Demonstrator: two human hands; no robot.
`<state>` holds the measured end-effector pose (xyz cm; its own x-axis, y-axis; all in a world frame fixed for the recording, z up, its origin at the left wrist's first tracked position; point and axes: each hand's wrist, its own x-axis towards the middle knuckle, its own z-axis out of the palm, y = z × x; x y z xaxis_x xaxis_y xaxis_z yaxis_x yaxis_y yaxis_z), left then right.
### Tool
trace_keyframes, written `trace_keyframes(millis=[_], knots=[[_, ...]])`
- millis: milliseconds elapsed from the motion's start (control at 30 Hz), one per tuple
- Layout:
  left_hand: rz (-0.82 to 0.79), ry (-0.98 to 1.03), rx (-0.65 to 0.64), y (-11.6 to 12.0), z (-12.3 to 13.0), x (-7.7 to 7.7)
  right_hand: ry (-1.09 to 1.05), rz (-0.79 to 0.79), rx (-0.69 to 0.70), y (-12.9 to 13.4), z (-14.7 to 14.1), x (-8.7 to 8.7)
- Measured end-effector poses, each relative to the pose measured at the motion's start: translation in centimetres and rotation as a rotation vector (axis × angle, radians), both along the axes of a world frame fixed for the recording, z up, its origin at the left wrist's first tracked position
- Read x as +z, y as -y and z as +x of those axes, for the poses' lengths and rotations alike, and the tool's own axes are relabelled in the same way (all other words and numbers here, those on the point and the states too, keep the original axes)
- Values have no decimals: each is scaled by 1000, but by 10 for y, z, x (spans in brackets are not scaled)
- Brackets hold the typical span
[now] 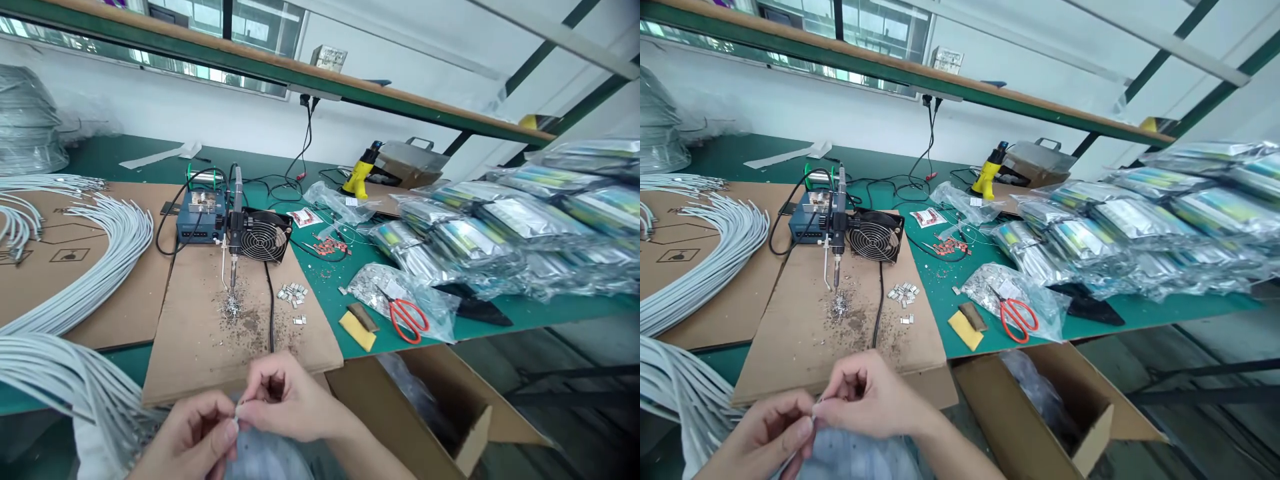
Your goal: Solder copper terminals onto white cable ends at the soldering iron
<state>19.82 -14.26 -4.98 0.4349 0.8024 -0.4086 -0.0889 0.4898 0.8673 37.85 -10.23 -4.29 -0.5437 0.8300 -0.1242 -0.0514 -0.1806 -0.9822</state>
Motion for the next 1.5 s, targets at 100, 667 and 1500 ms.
trace_keyframes(millis=[100,667,1500], knots=[[-47,69,1,-4,1,-2,-72,-14,-159,-1,2,0],[707,-483,163,-6,-6,2,199,201,-132,8,-2,13],[62,-74,115,-4,-2,11,129,292,47,-1,4,13]])
